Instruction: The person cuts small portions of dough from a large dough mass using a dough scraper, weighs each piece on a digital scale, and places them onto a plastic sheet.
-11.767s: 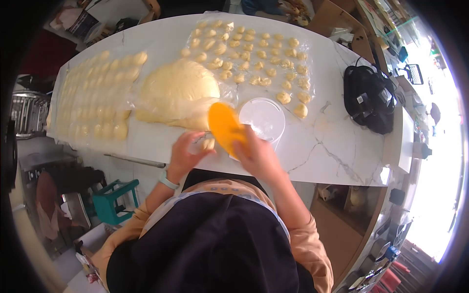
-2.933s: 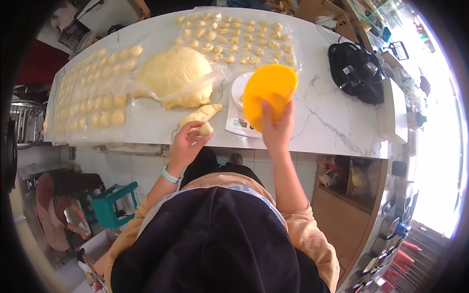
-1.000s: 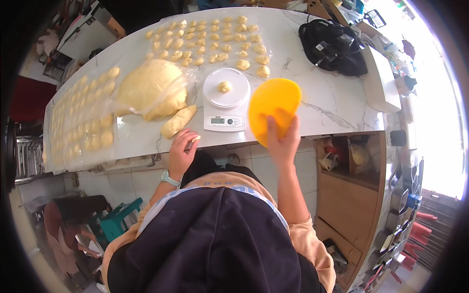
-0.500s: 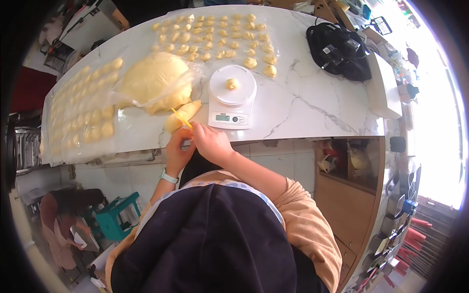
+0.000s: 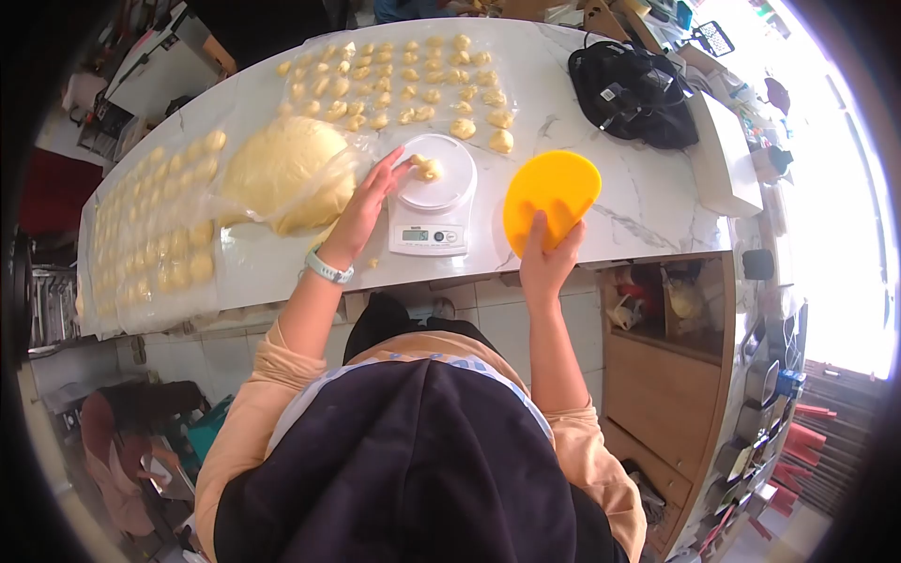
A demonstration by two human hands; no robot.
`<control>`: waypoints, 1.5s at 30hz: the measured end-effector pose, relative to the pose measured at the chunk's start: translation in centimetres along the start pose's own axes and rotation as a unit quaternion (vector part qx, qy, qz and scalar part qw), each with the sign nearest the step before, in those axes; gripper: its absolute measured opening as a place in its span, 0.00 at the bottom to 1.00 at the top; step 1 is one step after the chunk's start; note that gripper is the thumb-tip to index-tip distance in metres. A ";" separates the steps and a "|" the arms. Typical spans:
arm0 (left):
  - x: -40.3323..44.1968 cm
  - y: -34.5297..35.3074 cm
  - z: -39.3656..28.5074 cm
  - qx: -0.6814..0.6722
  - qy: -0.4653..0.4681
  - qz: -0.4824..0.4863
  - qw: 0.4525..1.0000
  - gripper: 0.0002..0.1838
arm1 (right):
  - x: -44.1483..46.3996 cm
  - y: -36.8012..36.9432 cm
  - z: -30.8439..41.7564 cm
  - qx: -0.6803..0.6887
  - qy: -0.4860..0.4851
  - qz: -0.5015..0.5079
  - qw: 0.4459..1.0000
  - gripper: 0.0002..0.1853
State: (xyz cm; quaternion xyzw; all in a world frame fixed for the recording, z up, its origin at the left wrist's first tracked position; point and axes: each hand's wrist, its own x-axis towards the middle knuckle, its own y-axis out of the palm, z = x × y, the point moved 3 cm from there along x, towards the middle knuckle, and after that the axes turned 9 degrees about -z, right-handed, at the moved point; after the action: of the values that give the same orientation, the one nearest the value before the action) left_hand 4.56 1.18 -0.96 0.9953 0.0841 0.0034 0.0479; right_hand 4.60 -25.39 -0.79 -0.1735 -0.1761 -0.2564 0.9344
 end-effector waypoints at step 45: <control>-9.3 -4.1 4.7 0.333 0.166 -0.129 0.919 0.09 | -6.2 8.8 7.2 -0.050 -0.075 0.475 0.875 0.16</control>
State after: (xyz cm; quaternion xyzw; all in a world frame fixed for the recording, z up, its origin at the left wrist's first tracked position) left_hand -5.19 3.25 -6.00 0.9196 0.2146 0.1344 -0.3005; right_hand 2.64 -12.66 0.91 -0.3020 -0.1288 0.2241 0.9176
